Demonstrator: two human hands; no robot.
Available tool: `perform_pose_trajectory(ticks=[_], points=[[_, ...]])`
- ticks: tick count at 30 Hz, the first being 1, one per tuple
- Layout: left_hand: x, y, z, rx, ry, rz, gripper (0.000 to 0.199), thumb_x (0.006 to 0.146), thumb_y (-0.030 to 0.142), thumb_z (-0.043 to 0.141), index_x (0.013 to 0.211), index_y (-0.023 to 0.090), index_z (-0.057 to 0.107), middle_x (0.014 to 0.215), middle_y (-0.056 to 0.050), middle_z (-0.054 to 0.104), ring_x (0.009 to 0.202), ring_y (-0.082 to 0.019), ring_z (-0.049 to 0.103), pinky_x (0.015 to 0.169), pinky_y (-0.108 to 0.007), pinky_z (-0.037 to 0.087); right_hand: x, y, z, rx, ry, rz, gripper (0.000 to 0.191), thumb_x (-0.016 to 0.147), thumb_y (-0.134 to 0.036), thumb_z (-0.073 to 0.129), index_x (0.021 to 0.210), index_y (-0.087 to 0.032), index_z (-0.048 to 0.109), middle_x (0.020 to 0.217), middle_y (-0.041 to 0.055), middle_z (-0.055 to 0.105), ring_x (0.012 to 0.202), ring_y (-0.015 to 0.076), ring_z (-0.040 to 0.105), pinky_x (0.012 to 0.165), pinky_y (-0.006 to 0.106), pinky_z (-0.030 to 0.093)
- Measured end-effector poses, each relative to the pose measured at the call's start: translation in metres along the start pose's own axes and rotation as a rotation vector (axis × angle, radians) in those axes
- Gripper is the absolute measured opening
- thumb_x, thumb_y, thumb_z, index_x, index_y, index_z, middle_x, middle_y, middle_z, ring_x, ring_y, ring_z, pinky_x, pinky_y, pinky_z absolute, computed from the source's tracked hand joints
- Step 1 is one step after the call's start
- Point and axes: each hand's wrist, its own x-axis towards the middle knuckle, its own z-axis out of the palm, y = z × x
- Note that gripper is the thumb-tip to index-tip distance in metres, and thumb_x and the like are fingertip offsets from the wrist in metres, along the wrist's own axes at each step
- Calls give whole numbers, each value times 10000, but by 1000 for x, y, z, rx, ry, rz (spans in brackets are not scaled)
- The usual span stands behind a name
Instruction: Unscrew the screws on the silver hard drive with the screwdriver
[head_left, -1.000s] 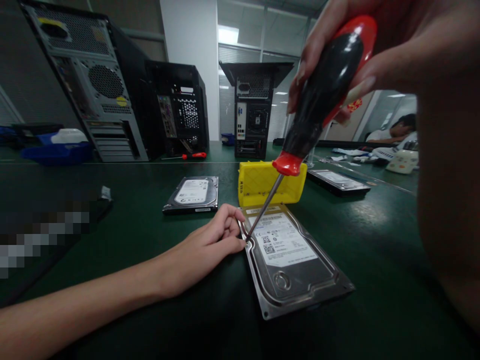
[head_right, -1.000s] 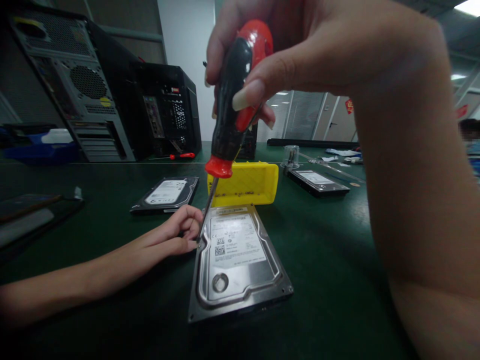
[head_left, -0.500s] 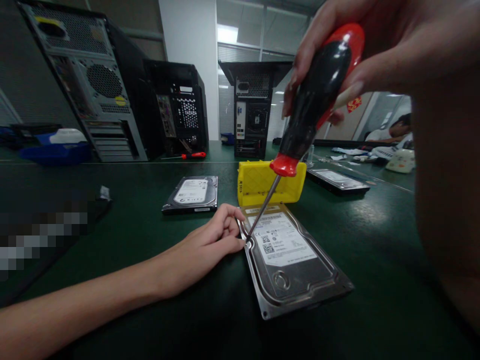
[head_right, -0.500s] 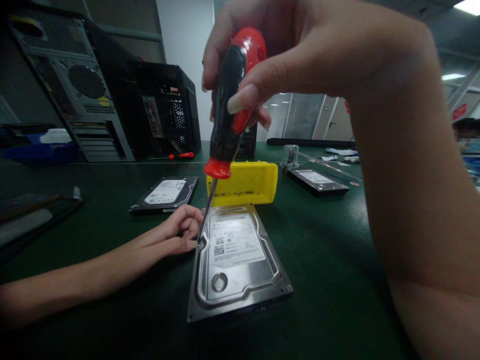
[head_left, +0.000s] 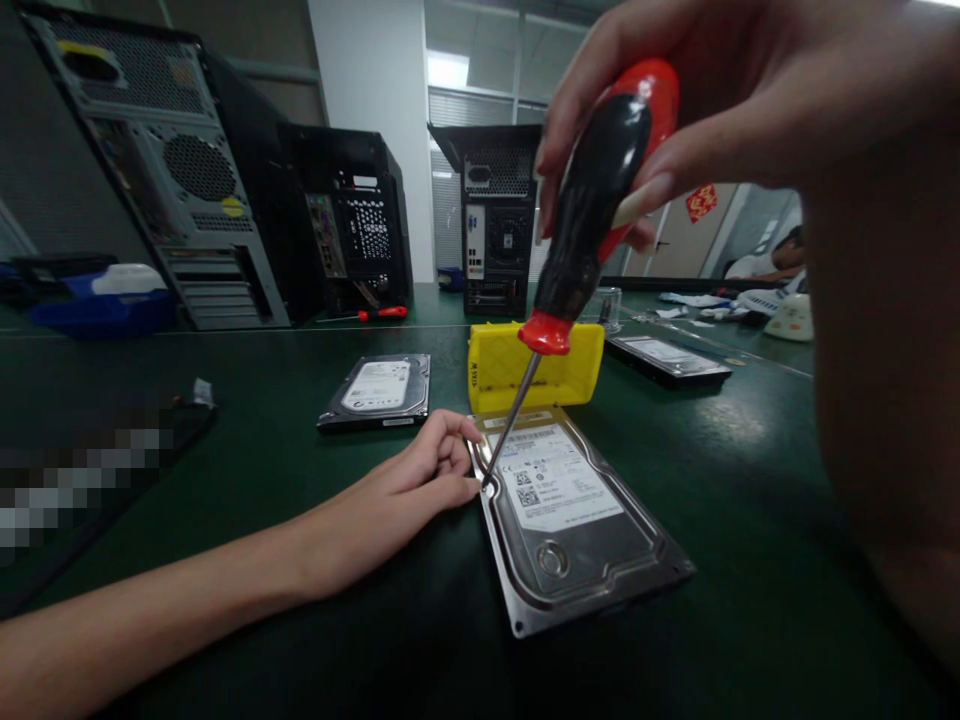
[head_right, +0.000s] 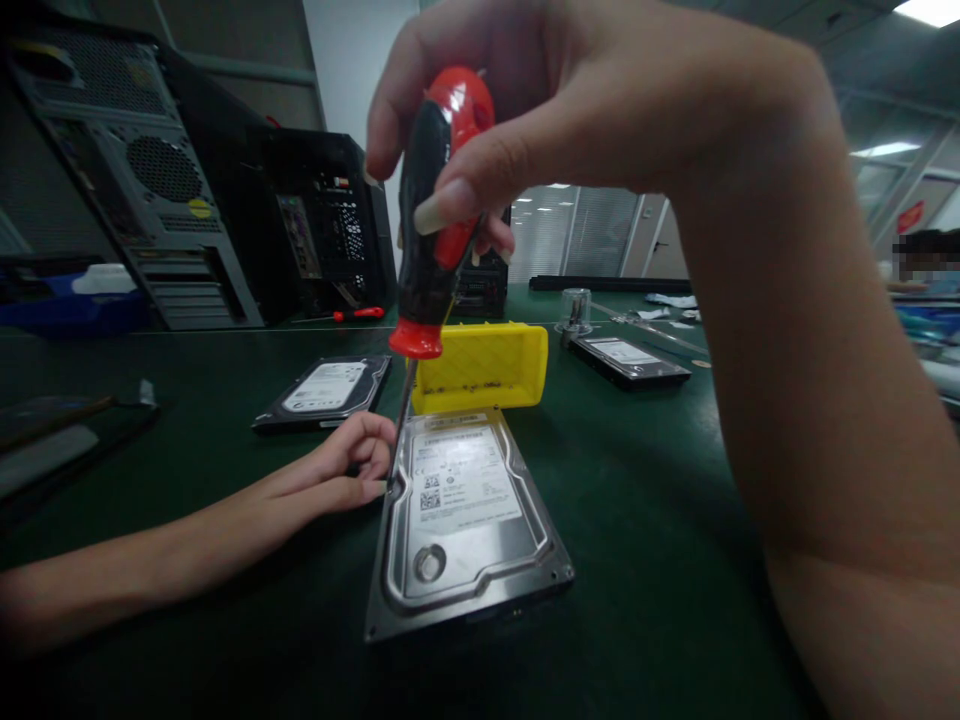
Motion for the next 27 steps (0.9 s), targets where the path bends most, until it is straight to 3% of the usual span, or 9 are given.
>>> perform_pose_trajectory(ticks=[4, 8, 16, 21, 27], points=[[-2, 4, 0, 14, -21, -2, 212, 904, 336, 407, 1081, 239, 342, 844, 40, 333, 805, -171, 347, 789, -344, 295, 4, -1, 5, 68, 19, 33, 626, 686, -365, 578, 1250, -121, 461, 1078, -26, 591, 928, 73, 636, 758, 169, 554], [-1, 6, 1, 16, -22, -6, 224, 887, 338, 417, 1072, 242, 335, 849, 38, 333, 816, -176, 351, 803, -355, 294, 11, 1, 14, 239, 56, -28, 600, 741, -280, 591, 1263, -43, 415, 1008, 0, 564, 876, 65, 618, 737, 195, 556], [-2, 9, 2, 25, -7, -9, 201, 870, 364, 437, 1018, 229, 410, 845, 34, 371, 826, -183, 372, 774, -334, 324, 20, 2, 23, 254, 42, -144, 511, 804, -226, 532, 1231, 12, 380, 964, 4, 496, 827, 23, 558, 712, 175, 533], [-6, 11, -3, 157, -28, 1, 198, 860, 389, 532, 964, 226, 492, 798, 47, 389, 783, -170, 400, 725, -290, 345, 18, 0, 22, 228, 58, -174, 479, 819, -203, 508, 1224, 18, 377, 983, 9, 488, 843, 20, 557, 719, 165, 527], [-6, 11, -11, 173, -97, 35, 168, 883, 354, 552, 984, 227, 506, 778, 59, 382, 757, -148, 406, 699, -251, 350, 24, 6, 26, 296, 93, -127, 453, 804, -242, 550, 1147, 24, 419, 900, 1, 533, 721, 3, 549, 611, 124, 509]])
